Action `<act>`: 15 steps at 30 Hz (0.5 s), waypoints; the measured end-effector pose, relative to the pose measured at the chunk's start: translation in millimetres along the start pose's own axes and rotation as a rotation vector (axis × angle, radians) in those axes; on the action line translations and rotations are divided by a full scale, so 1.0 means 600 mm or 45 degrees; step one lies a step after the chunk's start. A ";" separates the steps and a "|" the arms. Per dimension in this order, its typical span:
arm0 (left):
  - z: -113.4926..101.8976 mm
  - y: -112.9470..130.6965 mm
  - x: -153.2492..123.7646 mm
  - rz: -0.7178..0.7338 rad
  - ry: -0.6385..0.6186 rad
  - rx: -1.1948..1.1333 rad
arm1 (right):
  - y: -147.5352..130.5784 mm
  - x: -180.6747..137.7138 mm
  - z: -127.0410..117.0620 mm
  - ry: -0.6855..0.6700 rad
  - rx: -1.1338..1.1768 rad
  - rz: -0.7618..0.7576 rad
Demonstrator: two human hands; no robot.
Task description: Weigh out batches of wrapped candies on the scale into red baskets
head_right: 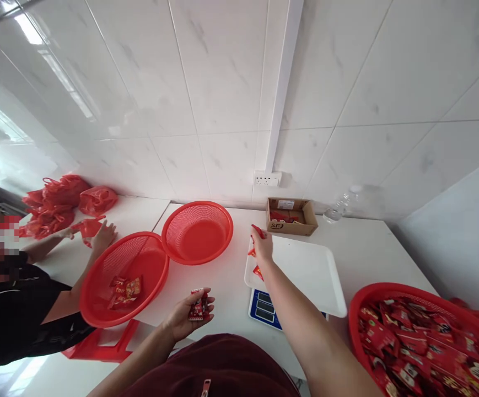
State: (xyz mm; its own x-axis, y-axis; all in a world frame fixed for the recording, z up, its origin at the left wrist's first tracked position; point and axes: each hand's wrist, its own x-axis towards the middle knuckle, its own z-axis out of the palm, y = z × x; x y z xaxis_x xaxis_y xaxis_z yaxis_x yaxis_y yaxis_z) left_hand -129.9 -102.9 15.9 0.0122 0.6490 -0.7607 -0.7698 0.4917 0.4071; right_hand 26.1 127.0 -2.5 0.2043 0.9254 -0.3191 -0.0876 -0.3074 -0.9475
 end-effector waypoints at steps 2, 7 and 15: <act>-0.006 0.009 -0.004 0.007 0.020 0.002 | -0.020 -0.013 0.064 -0.141 0.057 0.080; -0.031 0.032 -0.008 0.031 0.022 -0.025 | -0.051 -0.030 0.151 -0.510 -0.083 0.138; -0.065 0.046 0.012 0.005 0.011 -0.032 | 0.042 -0.025 -0.025 -0.519 -1.303 -0.593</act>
State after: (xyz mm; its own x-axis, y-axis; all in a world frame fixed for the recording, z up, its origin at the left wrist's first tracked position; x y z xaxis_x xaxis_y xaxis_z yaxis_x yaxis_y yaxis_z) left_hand -176.0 -107.4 1.6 0.0039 0.6460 -0.7633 -0.7857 0.4741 0.3973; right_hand 35.4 101.9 -21.9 -0.3301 0.9400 -0.0866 0.7673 0.2137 -0.6046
